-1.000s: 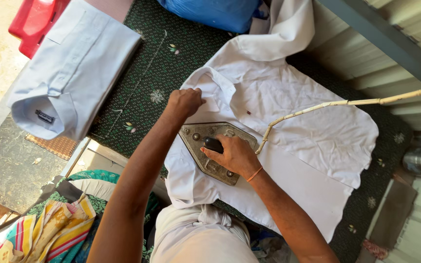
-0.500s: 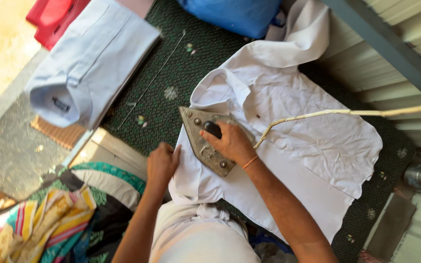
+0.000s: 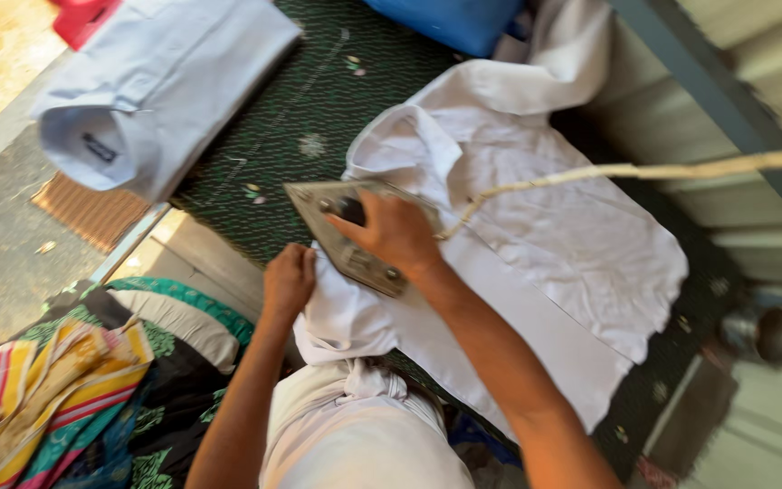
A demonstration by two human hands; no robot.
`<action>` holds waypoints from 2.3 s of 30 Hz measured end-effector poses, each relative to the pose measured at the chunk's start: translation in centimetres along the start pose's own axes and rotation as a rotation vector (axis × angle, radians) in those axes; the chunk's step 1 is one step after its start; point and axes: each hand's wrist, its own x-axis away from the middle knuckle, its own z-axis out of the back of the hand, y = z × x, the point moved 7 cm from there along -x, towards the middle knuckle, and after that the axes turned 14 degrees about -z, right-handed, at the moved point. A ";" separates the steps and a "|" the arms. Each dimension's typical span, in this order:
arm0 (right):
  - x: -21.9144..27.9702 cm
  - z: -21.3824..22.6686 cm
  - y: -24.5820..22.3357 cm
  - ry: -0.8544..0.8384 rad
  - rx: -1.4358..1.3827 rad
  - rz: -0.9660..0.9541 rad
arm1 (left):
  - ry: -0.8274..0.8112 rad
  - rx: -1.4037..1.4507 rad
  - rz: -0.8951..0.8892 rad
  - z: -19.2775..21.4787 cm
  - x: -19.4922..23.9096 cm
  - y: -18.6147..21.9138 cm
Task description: The person irons a white long-sleeved shirt on a flat surface. The person spreads the shirt, smooths the fabric by hand, and presses different sections of the shirt using a clothes iron.
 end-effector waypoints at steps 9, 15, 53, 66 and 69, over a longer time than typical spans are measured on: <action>13.5 -0.2 11.6 0.446 -0.107 0.000 | 0.277 -0.039 -0.167 4.5 7.7 4.2; 40.4 1.6 36.5 0.234 0.297 -0.578 | 0.170 0.178 0.007 1.3 18.1 10.1; 5.9 1.8 5.1 -0.026 -0.213 0.025 | -0.313 -0.472 -0.574 1.0 -10.8 16.4; 4.5 -2.0 9.9 -0.138 -0.148 -0.087 | -0.255 -0.162 -0.887 -3.7 -9.6 19.0; 9.4 -1.2 15.3 -0.136 -0.041 -0.103 | -0.211 -0.023 -0.876 -9.6 -5.6 20.1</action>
